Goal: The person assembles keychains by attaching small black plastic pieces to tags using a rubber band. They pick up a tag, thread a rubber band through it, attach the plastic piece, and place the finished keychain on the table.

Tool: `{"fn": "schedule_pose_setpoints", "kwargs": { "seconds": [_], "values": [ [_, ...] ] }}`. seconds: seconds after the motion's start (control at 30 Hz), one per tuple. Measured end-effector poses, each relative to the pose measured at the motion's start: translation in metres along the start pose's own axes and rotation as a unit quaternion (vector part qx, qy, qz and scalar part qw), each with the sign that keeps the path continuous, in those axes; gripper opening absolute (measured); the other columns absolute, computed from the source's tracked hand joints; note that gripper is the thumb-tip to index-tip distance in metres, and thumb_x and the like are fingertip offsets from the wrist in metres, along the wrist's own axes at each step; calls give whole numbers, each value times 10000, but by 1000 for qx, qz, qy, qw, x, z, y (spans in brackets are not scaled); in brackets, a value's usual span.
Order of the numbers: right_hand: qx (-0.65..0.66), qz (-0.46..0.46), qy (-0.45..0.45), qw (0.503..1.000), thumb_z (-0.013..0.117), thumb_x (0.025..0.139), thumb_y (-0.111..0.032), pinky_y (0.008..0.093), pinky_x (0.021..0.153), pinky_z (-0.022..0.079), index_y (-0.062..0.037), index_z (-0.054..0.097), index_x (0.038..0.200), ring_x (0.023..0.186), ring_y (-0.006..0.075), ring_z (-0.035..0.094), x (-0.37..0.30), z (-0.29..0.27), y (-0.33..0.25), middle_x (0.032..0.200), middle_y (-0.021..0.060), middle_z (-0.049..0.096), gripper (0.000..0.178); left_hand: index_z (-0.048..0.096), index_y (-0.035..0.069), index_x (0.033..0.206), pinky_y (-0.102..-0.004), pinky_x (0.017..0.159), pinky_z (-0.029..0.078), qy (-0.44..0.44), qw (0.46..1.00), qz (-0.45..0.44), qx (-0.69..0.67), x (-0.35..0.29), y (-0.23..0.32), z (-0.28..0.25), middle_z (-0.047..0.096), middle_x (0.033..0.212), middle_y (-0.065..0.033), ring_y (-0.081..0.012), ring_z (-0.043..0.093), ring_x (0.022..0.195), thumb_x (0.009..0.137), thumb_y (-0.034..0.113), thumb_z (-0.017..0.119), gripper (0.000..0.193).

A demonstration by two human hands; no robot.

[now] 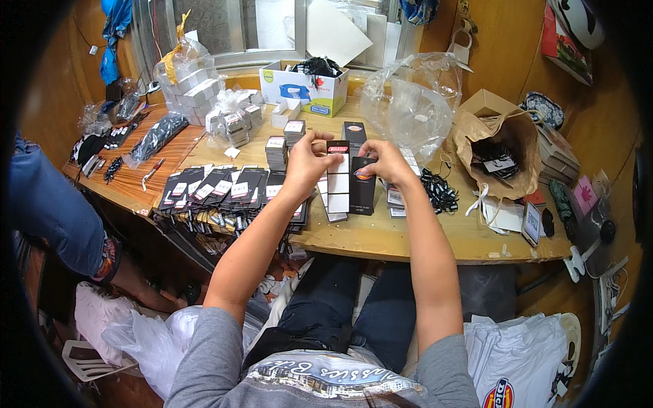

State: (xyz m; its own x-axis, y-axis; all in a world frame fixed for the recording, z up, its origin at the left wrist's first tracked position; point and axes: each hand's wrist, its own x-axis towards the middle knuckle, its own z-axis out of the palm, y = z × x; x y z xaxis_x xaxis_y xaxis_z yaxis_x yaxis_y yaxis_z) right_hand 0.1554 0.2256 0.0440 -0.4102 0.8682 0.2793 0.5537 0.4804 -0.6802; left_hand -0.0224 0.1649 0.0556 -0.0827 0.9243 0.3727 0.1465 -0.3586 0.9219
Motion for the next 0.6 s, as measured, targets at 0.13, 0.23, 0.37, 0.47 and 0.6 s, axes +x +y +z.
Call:
{"fn": "schedule_pose_setpoints", "kwargs": {
  "seconds": [0.13, 0.23, 0.37, 0.47, 0.6],
  "values": [
    [131, 50, 8, 990, 607, 633, 68, 209, 525, 415, -27, 568, 840, 633, 94, 526, -14, -23, -11, 729, 47, 582, 230, 573, -63, 882, -213, 616, 456, 25, 999, -10, -40, -13, 13, -9, 623, 767, -108, -100, 576, 680, 680, 34, 644, 234],
    [256, 39, 14, 966, 620, 649, 28, 170, 492, 399, -18, 574, 803, 608, 59, 528, -32, -38, -30, 736, 46, 596, 167, 593, -57, 882, -221, 631, 463, 55, 997, 46, 18, -26, 8, -3, 628, 775, -101, -100, 584, 696, 717, 71, 623, 211],
    [273, 8, 62, 960, 662, 628, 8, 173, 496, 405, -7, 538, 701, 572, 64, 526, -65, -35, -52, 634, 35, 568, 144, 606, -39, 871, -215, 641, 454, -16, 995, 1, -102, -44, 17, 22, 625, 768, -86, -93, 571, 689, 716, 60, 620, 185],
    [263, -33, 99, 959, 663, 634, 19, 187, 532, 431, -14, 503, 705, 582, 67, 526, -85, -27, -52, 660, 32, 555, 179, 602, -35, 890, -210, 629, 447, -69, 988, 6, -137, -60, 17, 32, 622, 760, -71, -76, 557, 679, 694, 45, 638, 214],
    [319, -103, 162, 928, 609, 688, 42, 188, 549, 430, 5, 528, 726, 599, 81, 531, -107, -16, -55, 670, 35, 556, 96, 595, -42, 848, -194, 594, 440, -31, 993, 93, -60, -76, 13, 43, 605, 738, -59, -66, 544, 662, 682, 9, 647, 181]
  ]
}}
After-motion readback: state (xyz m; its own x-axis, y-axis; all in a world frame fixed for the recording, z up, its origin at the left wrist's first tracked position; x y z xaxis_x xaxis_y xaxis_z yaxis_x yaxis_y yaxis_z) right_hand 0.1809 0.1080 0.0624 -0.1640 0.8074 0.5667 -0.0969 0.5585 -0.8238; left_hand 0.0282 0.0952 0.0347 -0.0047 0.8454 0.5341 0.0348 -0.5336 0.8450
